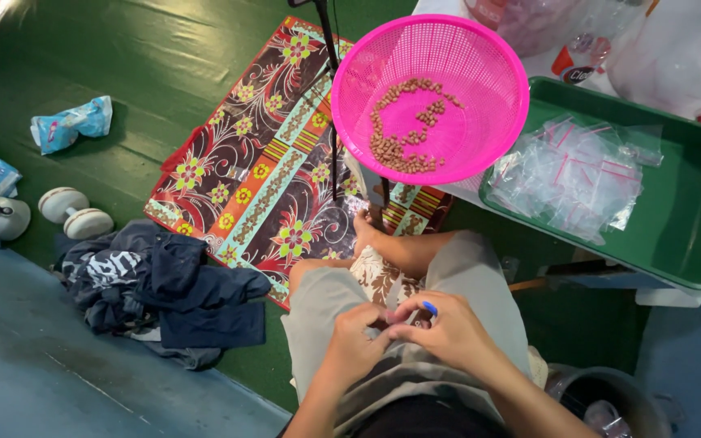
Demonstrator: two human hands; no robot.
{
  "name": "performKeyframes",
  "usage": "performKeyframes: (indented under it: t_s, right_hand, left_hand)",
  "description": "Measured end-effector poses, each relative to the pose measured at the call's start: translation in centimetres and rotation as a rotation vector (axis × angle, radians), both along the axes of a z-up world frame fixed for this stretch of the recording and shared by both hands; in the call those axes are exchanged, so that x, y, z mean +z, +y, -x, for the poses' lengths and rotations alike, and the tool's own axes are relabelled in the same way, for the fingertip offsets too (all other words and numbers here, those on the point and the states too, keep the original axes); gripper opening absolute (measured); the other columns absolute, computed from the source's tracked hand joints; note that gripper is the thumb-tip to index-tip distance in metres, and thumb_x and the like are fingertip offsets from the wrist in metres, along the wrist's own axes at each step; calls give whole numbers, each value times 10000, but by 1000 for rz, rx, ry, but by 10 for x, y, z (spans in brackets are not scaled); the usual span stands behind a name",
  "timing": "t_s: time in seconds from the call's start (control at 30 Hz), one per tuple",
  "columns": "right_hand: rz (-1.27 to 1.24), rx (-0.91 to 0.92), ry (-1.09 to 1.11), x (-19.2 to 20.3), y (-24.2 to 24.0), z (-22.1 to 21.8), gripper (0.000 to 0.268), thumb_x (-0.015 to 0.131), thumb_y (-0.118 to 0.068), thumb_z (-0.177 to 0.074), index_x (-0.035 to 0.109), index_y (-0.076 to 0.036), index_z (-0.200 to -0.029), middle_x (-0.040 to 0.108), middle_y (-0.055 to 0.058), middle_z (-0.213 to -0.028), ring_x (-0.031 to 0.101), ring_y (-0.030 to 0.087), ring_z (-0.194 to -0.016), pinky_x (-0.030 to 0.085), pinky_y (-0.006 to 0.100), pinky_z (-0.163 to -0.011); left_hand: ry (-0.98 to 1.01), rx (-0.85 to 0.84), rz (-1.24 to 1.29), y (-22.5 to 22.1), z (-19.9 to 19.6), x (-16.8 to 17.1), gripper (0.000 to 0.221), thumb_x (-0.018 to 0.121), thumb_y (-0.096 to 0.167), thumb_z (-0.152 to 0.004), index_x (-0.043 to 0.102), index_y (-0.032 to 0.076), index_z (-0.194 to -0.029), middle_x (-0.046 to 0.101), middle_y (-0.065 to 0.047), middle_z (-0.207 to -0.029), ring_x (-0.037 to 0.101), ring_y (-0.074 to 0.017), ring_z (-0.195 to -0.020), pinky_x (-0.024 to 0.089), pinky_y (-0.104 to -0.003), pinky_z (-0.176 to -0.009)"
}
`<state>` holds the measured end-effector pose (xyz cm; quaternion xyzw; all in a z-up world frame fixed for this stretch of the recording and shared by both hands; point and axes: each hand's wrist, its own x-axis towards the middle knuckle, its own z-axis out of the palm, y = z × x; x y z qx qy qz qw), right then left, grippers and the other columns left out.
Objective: The person portions dry pet kibble from a pink basket into small plastic bags, using a blue spoon to scoop the kibble and then sealing each bag.
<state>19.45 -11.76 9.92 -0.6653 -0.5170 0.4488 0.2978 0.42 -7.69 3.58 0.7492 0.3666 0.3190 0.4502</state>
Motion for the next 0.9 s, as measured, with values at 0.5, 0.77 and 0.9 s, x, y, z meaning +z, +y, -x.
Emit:
performKeyframes:
  t_s: [0.5,0.77,0.9]
  right_hand:
    - [-101,5,-368,-30,-7,1,47,714,-251,-840,714,-229,-881,785,-59,-794,721,195,-700,530,355,-681]
    - [-1,122,-493,-29,1,-4,156,649,-294,-883,613,-160,-813,705,39,-753,650,334,-717,460,482,-641]
    - [53,146,-504,-30,5,-11,123,642,-305,-840,626,-186,-811,718,28,-774,643,356,-733,445,492,-643]
  left_hand:
    - [14,138,-13,-5,-7,7,73,758,147,-890,715,89,-882,735,-33,-779,698,-154,-699,553,-290,-678]
    - [230,-66,-306,-9,2,-14,234,590,45,-920,658,86,-1140,573,-109,-853,574,-343,-742,450,-432,-606]
    - [316,-208,-384,-7,5,-14,499,634,-45,-763,693,131,-1226,645,-136,-1042,632,-345,-841,484,-446,-601]
